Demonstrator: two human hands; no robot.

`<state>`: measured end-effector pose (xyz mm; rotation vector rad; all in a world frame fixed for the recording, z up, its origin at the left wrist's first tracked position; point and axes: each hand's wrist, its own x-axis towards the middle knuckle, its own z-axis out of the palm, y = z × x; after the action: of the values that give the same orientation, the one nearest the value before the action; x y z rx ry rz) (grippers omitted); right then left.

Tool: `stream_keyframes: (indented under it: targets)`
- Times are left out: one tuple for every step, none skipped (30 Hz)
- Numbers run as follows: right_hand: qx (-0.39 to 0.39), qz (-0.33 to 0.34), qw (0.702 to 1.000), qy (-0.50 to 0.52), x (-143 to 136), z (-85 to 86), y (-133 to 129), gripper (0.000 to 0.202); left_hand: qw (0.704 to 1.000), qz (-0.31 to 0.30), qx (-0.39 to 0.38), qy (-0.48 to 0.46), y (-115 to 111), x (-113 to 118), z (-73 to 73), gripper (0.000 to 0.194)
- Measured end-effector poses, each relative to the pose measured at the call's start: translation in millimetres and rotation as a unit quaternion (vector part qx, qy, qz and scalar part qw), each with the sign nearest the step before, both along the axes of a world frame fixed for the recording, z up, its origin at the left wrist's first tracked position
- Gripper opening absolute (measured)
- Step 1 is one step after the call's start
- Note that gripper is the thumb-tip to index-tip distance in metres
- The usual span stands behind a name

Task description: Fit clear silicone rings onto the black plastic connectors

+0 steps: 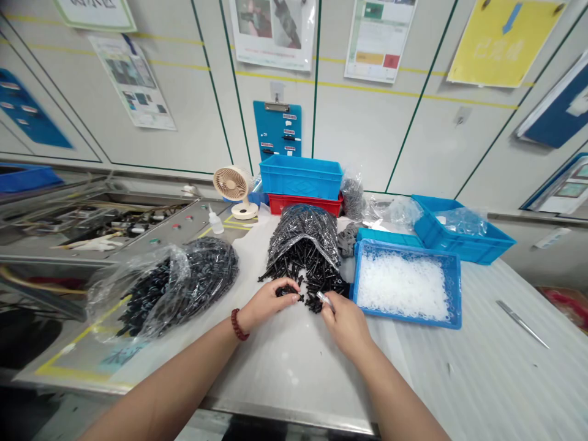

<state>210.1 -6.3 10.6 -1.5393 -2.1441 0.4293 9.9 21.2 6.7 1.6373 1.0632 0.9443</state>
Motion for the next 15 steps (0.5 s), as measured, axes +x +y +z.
stream_keyframes:
  targets:
    - [0.000,0.001,1.000,-0.002,0.0,-0.6,0.2,0.024,1.000,-0.011,-0.014,0.000,-0.2,0.0,0.8,0.016]
    - [-0.001,0.002,1.000,-0.004,0.0,-1.1,0.4,0.024,0.999,-0.020,-0.026,-0.004,-0.5,-0.1,1.3,0.020]
    - [-0.003,0.003,1.000,-0.005,0.0,-1.5,0.5,0.024,0.999,-0.028,-0.035,-0.013,-0.9,0.0,1.5,0.023]
    - [-0.006,0.004,1.000,-0.006,-0.1,-1.8,0.6,0.024,0.998,-0.034,-0.039,-0.028,-1.4,0.2,1.3,0.026]
    - [-0.009,0.004,1.000,-0.007,-0.1,-1.9,0.6,0.024,0.998,-0.039,-0.038,-0.044,-1.9,0.4,1.0,0.029]
    - [-0.013,0.006,1.000,-0.007,-0.2,-1.8,0.5,0.024,0.997,-0.047,-0.037,-0.059,-2.5,0.8,0.5,0.031]
    - [-0.017,0.006,1.000,-0.007,-0.3,-1.5,0.4,0.024,0.995,-0.056,-0.039,-0.070,-3.1,1.3,0.0,0.032]
    - [-0.020,0.006,1.000,-0.007,-0.4,-1.2,0.3,0.023,0.994,-0.066,-0.045,-0.076,-3.6,1.7,-0.6,0.033]
    - [-0.023,0.007,1.000,-0.008,-0.6,-0.8,0.1,0.023,0.993,-0.073,-0.054,-0.073,-4.0,2.1,-1.2,0.034]
    - [-0.023,0.007,1.000,-0.008,-0.7,-0.4,0.1,0.023,0.993,-0.076,-0.064,-0.063,-4.2,2.4,-1.8,0.034]
    - [-0.023,0.006,1.000,-0.009,-0.8,-0.1,0.1,0.023,0.994,-0.072,-0.070,-0.049,-4.3,2.5,-2.3,0.034]
    - [-0.022,0.005,1.000,-0.009,-0.9,0.1,0.1,0.024,0.995,-0.063,-0.066,-0.035,-4.1,2.4,-2.9,0.033]
    - [-0.023,0.004,1.000,-0.008,-0.9,0.1,0.2,0.024,0.997,-0.056,-0.052,-0.019,-3.7,2.0,-3.5,0.028]
    - [-0.024,0.003,1.000,-0.008,-0.8,0.1,0.4,0.025,0.998,-0.049,-0.030,-0.005,-3.0,1.4,-4.2,0.021]
    - [-0.028,0.003,1.000,-0.007,-0.6,-0.1,0.6,0.025,0.999,-0.047,-0.003,0.008,-2.3,0.6,-4.9,0.018]
